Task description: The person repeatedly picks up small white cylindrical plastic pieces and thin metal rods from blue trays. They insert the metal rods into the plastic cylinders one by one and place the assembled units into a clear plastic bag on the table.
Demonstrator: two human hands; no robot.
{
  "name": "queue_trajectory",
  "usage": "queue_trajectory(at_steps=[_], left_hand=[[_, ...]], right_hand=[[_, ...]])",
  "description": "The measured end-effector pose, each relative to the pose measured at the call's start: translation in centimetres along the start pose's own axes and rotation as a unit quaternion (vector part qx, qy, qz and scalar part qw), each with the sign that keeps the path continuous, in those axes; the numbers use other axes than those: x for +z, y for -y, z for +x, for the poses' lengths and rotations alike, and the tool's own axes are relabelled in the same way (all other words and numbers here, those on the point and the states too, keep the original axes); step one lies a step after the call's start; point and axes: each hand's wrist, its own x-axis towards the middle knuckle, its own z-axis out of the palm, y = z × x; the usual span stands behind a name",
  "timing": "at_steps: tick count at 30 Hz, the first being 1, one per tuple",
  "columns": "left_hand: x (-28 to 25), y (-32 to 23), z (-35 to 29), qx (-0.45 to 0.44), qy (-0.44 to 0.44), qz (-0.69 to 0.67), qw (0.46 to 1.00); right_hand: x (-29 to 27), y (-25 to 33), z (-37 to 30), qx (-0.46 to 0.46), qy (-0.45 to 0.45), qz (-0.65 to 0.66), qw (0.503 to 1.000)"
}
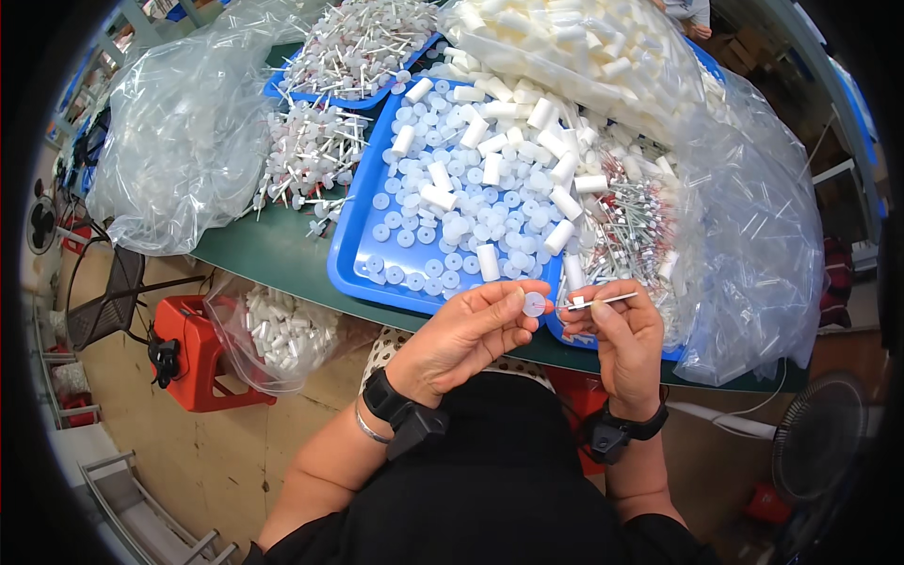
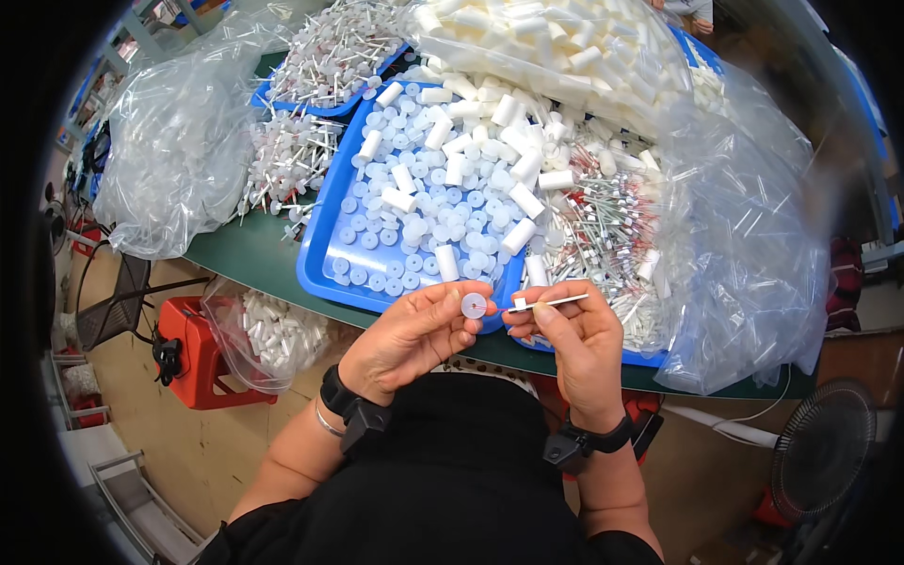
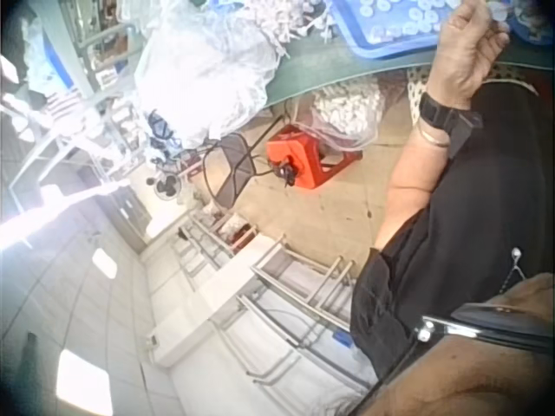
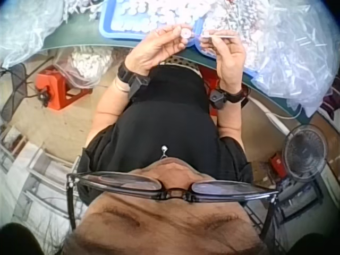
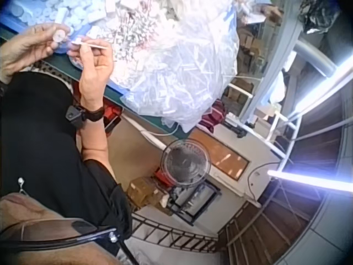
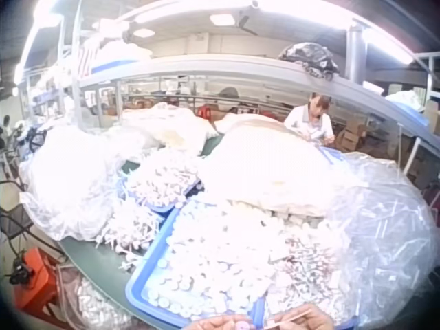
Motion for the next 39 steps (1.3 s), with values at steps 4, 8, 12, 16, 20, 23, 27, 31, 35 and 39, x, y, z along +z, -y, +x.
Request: queue_trajectory(at_steps=[4, 8, 12, 16, 20, 23, 27, 31, 35, 39], left_hand=[[0.0, 0.0, 0.1, 0.009, -0.016, 0.027, 0.999], [0.0, 0.3, -0.1, 0.034, -0.056, 0.075, 0.995], [0.6, 0.5, 0.0, 0.046, -0.109, 0.093, 0.989], [0.8, 0.7, 0.2, 0.048, -0.092, 0.037, 0.994], [0.8, 0.8, 0.3, 0.063, -0.096, 0.054, 0.992], [0.8, 0.8, 0.3, 0.068, -0.092, 0.061, 0.992], [0.9, 0.8, 0.3, 0.069, -0.094, 0.076, 0.990], [1.2, 1.0, 0.2, 0.059, -0.087, 0.097, 0.990], [1.2, 1.1, 0.2, 0.043, -0.090, 0.081, 0.992], [0.9, 1.5, 0.3, 0.032, -0.093, 0.058, 0.993]], right_hand=[[0.0, 0.0, 0.0, 0.006, -0.013, -0.024, 1.000], [0.0, 0.2, -0.2, -0.006, -0.017, -0.037, 0.999], [-0.1, 0.3, -0.5, -0.034, -0.002, -0.035, 0.999], [0.2, 0.3, -0.5, -0.033, -0.005, -0.079, 0.996], [0.2, 0.3, -0.5, -0.038, -0.012, -0.106, 0.994], [0.3, 0.5, -0.6, -0.048, -0.018, -0.127, 0.991], [0.6, 0.7, -0.7, -0.058, -0.018, -0.133, 0.989], [0.9, 0.1, -1.0, -0.090, -0.001, -0.199, 0.976], [0.5, 0.5, -0.2, -0.195, 0.041, -0.403, 0.893], [0.7, 0.7, 0.1, -0.257, 0.043, -0.497, 0.828]])
